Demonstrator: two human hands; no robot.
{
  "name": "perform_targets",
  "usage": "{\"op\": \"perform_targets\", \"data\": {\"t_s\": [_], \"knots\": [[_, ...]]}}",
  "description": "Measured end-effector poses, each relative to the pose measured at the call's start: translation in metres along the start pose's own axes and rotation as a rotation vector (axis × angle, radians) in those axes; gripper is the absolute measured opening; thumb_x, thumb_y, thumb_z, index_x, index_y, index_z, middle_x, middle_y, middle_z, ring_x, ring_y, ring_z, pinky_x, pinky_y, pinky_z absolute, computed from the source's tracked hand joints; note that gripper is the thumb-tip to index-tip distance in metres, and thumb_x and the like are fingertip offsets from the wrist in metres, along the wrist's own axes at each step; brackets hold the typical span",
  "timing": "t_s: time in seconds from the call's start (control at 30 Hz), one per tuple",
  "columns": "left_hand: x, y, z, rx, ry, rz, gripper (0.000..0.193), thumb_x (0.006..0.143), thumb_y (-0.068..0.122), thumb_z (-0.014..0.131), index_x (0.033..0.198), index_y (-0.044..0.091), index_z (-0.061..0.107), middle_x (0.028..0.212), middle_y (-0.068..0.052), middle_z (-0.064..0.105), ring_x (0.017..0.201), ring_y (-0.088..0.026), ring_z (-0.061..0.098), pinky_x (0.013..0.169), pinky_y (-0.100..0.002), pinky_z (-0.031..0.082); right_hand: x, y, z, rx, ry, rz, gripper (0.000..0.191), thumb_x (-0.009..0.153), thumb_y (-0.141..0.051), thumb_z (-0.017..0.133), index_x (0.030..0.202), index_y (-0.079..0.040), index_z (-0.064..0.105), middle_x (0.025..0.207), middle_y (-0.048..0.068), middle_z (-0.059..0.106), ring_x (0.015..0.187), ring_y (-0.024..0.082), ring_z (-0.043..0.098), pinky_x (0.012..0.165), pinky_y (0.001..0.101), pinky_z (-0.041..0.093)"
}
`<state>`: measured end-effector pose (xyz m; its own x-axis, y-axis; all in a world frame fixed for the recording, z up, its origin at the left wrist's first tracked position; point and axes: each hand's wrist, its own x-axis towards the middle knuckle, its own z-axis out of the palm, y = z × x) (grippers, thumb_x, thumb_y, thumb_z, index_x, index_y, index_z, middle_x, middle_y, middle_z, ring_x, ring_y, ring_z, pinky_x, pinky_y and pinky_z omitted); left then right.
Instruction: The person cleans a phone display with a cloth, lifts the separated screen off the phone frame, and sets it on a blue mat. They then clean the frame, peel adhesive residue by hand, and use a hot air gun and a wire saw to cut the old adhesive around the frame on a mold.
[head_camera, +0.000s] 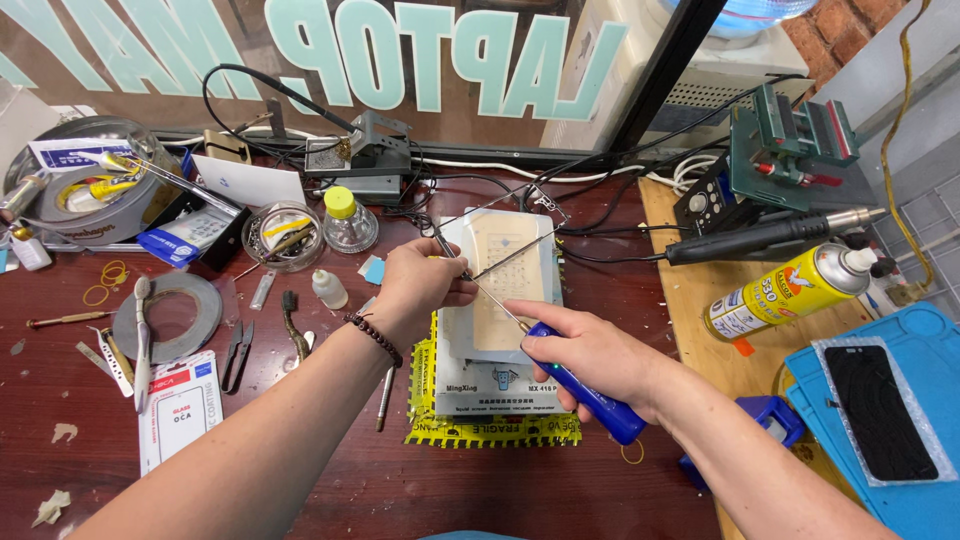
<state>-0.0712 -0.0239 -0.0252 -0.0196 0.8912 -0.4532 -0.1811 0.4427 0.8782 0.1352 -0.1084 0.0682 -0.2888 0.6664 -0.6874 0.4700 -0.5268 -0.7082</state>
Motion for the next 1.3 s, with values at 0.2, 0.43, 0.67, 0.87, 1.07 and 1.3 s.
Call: {"op": "perform_targets", "data": {"t_s": [0.2, 0.43, 0.67, 0.87, 1.07, 1.3], "knots": [[0.0, 0.002, -0.007, -0.059, -0.061, -0.017, 0.02, 0.101, 0.012, 0.05, 0.109, -0.002, 0.063, 0.091, -0.013, 0.07, 0.071, -0.022, 0.073, 0.066, -0.034, 0.064, -0.001, -0.005, 0.001, -0.015, -0.001, -0.011, 0.063, 0.094, -0.029, 0.059, 0.154, -0.04, 0.045, 0.083, 0.004, 0.058, 0.048, 0.01, 0.054, 0.04, 0.0261, 0.047], [0.001, 0.001, -0.014, -0.096, -0.153, -0.028, 0.022, 0.103, 0.013, 0.049, 0.111, -0.004, 0.061, 0.094, -0.014, 0.07, 0.075, -0.023, 0.072, 0.068, -0.034, 0.063, 0.003, -0.012, 0.001, -0.026, -0.022, -0.008, 0.063, 0.094, -0.028, 0.059, 0.154, -0.041, 0.044, 0.084, 0.003, 0.057, 0.048, 0.009, 0.053, 0.04, 0.0258, 0.047], [0.002, 0.001, -0.015, -0.11, -0.175, -0.034, 0.021, 0.102, 0.011, 0.052, 0.112, -0.005, 0.061, 0.094, -0.014, 0.07, 0.076, -0.023, 0.072, 0.069, -0.034, 0.063, 0.007, -0.013, 0.0, -0.029, -0.027, -0.019, 0.066, 0.091, -0.022, 0.056, 0.154, -0.04, 0.044, 0.083, 0.003, 0.056, 0.049, 0.009, 0.053, 0.04, 0.0254, 0.047], [-0.001, 0.005, -0.017, -0.163, -0.178, -0.055, 0.024, 0.092, 0.001, 0.05, 0.112, -0.008, 0.06, 0.095, -0.018, 0.071, 0.079, -0.027, 0.074, 0.071, -0.036, 0.064, 0.012, -0.015, 0.0, -0.033, -0.033, -0.036, 0.064, 0.093, -0.026, 0.058, 0.154, -0.04, 0.044, 0.082, 0.001, 0.055, 0.049, 0.009, 0.053, 0.039, 0.0255, 0.047], [-0.002, 0.003, -0.017, -0.135, -0.192, -0.036, 0.025, 0.088, -0.001, 0.054, 0.112, -0.007, 0.06, 0.097, -0.016, 0.07, 0.084, -0.028, 0.076, 0.074, -0.036, 0.065, 0.018, -0.018, 0.001, -0.043, -0.02, -0.064, 0.068, 0.09, -0.022, 0.056, 0.154, -0.04, 0.044, 0.083, 0.002, 0.057, 0.048, 0.01, 0.053, 0.04, 0.0259, 0.048], [-0.002, -0.002, -0.017, -0.045, -0.187, 0.021, 0.019, 0.088, -0.003, 0.064, 0.107, -0.005, 0.064, 0.098, -0.014, 0.071, 0.085, -0.023, 0.075, 0.076, -0.034, 0.066, 0.026, -0.024, 0.002, -0.085, 0.007, -0.079, 0.067, 0.09, -0.023, 0.057, 0.154, -0.04, 0.043, 0.081, 0.002, 0.056, 0.048, 0.01, 0.054, 0.039, 0.027, 0.048]]}}
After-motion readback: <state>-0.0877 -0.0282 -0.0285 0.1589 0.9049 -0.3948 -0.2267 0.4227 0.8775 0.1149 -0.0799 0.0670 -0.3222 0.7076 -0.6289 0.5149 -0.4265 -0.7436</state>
